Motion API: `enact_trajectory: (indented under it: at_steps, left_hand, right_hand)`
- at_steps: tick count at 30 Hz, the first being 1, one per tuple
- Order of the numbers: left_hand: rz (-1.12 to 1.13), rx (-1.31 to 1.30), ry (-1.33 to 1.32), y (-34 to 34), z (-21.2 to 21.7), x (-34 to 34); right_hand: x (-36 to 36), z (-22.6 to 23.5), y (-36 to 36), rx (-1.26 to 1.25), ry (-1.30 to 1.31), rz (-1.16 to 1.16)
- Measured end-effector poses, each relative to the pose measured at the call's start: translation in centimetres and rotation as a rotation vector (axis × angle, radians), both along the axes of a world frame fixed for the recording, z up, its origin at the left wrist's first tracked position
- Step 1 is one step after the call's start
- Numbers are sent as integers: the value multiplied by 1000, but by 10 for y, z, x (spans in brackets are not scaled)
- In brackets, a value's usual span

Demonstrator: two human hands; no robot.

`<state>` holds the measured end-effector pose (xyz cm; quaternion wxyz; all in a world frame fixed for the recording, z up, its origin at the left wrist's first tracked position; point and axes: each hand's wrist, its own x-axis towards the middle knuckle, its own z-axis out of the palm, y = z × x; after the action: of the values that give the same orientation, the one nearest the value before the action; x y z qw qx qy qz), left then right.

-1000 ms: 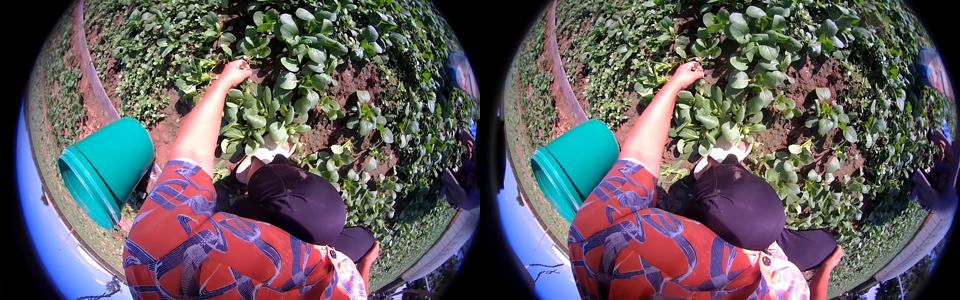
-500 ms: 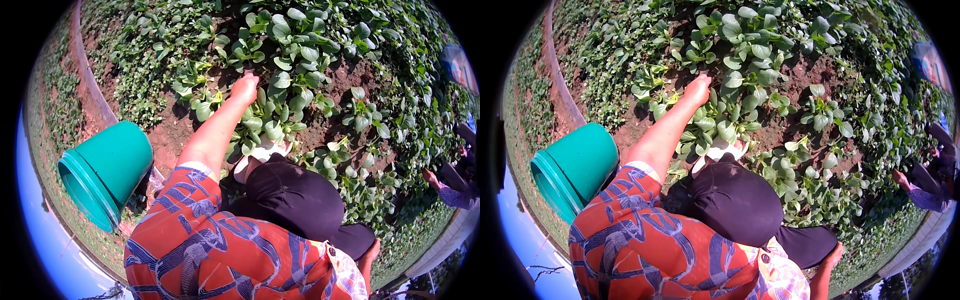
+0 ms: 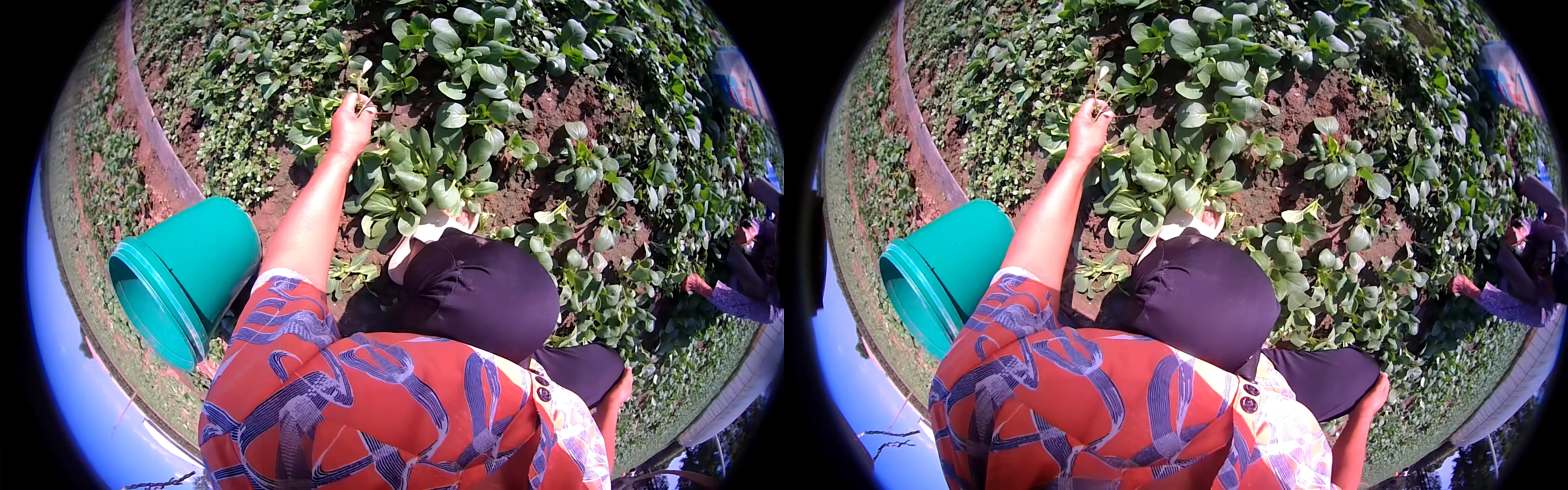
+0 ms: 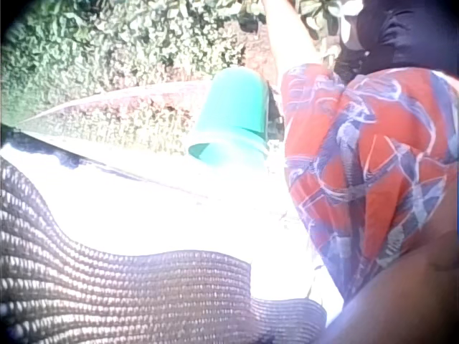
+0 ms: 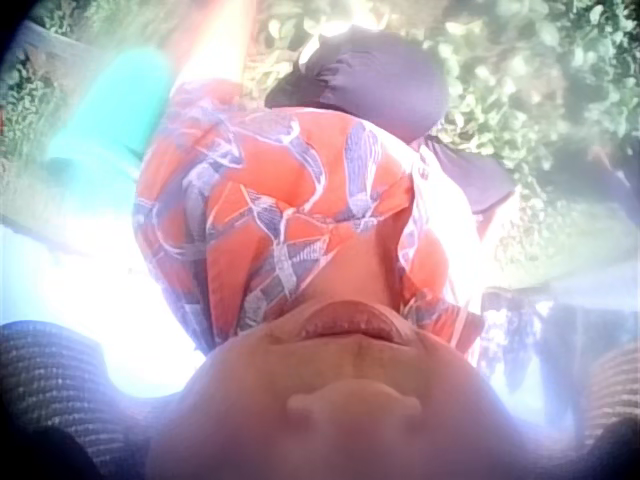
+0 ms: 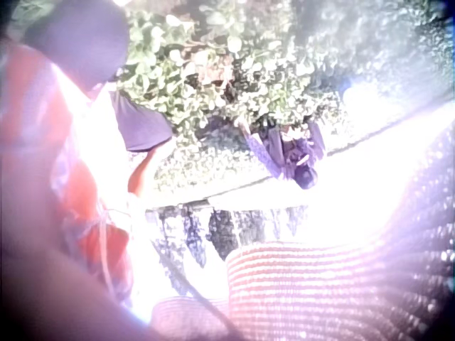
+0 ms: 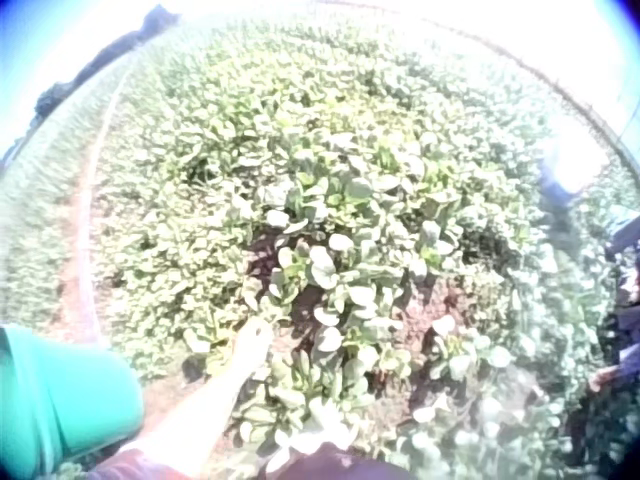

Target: The person pulls leafy green plants from the soil by hand and places them into a green bucket, then picks up a purple mesh bag containing harvested greens.

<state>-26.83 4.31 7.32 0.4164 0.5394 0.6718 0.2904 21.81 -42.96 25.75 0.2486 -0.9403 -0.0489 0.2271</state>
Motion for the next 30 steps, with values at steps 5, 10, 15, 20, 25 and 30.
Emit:
enact_trajectory:
  at_steps: [5, 10, 15, 20, 25, 30]
  left_hand:
    - [340, 309, -77, -15, 117, -147]
    - [747, 427, 313, -82, 255, -315]
    - [993, -212, 1275, -141, 292, -371]
    - [31, 459, 832, -121, 196, -188]
    - [-730, 178, 391, -120, 51, -32]
    - [-679, -364, 735, -143, -6, -20]
  right_hand:
    - [-1, -11, 12, -40, -38, 82]
    - [11, -20, 3, 77, 90, 24]
    - [-4, -6, 3, 138, 69, -5]
    - [-5, -7, -3, 103, -52, 77]
    - [3, -6, -34, 100, -11, 136]
    - [-24, 16, -48, 40, -150, 203]
